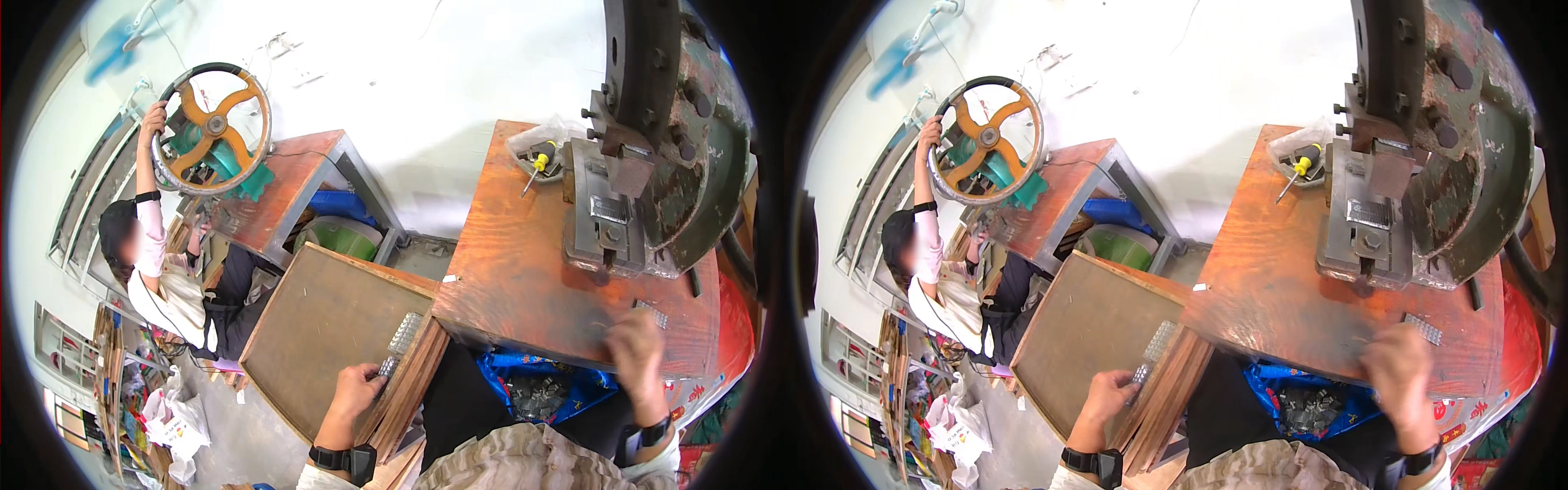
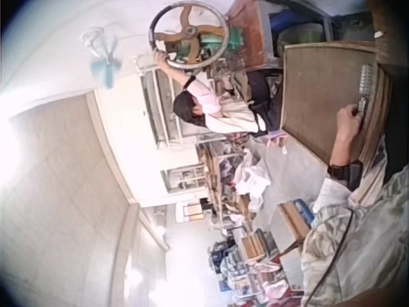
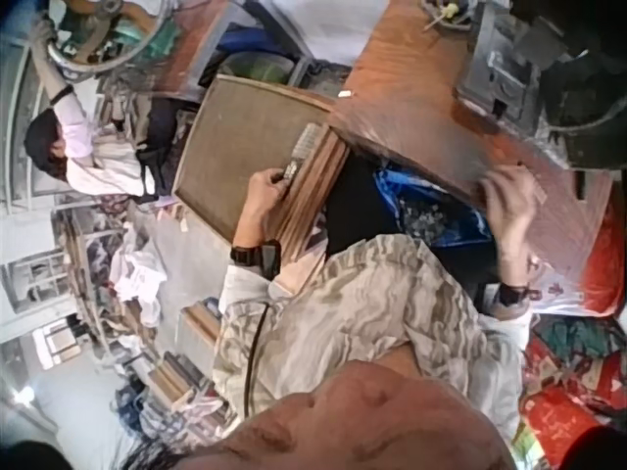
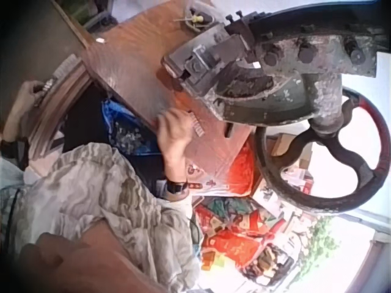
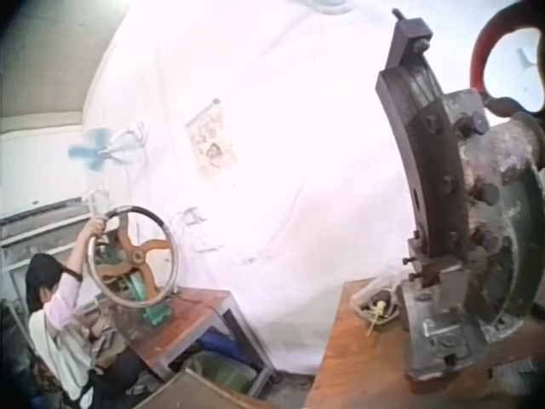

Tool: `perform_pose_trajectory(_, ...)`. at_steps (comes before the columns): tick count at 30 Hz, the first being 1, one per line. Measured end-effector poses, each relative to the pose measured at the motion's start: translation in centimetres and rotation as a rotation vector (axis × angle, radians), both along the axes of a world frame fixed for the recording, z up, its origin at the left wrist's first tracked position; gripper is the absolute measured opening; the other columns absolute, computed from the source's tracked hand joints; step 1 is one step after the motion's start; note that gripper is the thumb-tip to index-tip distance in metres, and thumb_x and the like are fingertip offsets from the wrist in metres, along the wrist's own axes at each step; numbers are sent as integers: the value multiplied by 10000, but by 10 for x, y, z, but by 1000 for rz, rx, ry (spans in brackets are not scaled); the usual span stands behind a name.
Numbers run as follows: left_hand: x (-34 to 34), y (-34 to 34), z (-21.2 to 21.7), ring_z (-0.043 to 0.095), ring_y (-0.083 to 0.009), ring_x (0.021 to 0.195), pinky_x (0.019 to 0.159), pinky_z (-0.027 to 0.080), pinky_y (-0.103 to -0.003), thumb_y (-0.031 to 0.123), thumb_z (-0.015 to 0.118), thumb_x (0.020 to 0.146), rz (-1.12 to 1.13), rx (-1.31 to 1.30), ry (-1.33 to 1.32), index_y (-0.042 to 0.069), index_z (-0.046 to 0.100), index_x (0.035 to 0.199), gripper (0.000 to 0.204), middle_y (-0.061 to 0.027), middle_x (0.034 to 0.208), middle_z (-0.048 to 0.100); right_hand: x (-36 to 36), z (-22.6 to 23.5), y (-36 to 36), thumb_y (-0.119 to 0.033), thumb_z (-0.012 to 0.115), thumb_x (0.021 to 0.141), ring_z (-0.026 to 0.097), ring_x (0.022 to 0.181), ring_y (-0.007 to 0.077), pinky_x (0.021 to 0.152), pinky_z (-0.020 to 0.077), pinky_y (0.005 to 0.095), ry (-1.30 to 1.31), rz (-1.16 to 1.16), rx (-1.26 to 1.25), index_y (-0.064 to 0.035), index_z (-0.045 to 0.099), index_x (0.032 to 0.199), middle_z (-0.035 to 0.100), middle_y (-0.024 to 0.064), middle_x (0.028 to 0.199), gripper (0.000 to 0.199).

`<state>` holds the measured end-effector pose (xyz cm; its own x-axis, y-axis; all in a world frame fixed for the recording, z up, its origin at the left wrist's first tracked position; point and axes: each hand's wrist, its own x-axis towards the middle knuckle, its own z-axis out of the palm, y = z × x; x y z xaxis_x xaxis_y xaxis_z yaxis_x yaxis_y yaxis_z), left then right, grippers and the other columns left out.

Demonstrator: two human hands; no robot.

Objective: Operate a manual punch press to process small metal components by placing them in the machine and rotating the drive wheel.

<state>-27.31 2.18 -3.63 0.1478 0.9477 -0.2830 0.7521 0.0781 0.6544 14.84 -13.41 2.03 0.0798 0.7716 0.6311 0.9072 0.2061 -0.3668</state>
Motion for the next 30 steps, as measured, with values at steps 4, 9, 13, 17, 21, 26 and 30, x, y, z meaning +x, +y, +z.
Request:
perform_pose_trajectory(4,3,6,14,649,-160,775,723,511,-292,94,681,771,28,-19,-38,-33,669,1012,273,-153,878,699,-98,2,98,-4,617,640,567,945,289,822,485,378,-20,717,-221,-47,626,985,607,92,1002,348)
perform_pose_trajectory(9,-24,42,16,626,-128,728,655,499,-245,-23,653,767,176,-51,-396,-97,655,983,228,-90,856,684,-189,-30,218,-59,555,755,596,949,307,794,500,394,-304,774,-430,-45,671,905,647,125,921,190)
perform_pose_trajectory(13,-29,55,11,623,-126,728,663,501,-253,6,670,759,214,-90,-524,-82,660,988,245,-96,844,690,-214,-53,255,-65,561,777,621,965,322,793,517,401,-477,720,-725,-48,696,906,667,142,974,187)
perform_pose_trajectory(17,-9,78,-6,637,-156,741,668,499,-284,55,665,745,26,168,-218,-60,665,985,266,-133,844,693,-218,-52,260,-64,561,782,628,977,331,800,517,421,-544,699,-879,-26,703,889,672,169,972,182)
perform_pose_trajectory(21,26,86,-21,661,-216,764,697,504,-325,92,647,773,-158,365,-75,-32,663,1001,260,-188,861,684,-214,-22,246,-87,592,724,620,925,335,800,498,413,-479,686,-942,-24,682,855,663,162,924,171)
perform_pose_trajectory(26,49,64,-5,646,-275,835,773,490,-351,154,693,771,-300,226,-107,18,662,1041,304,-196,917,660,-184,-35,224,-82,613,709,614,939,312,793,498,409,-449,640,-628,-43,669,838,650,134,889,146)
perform_pose_trajectory(30,43,60,-3,615,-380,846,778,488,-399,149,710,747,-301,236,-128,29,659,1046,326,-207,929,640,-132,3,173,-93,607,739,574,897,258,771,475,371,-209,698,-96,-70,636,881,609,72,902,147)
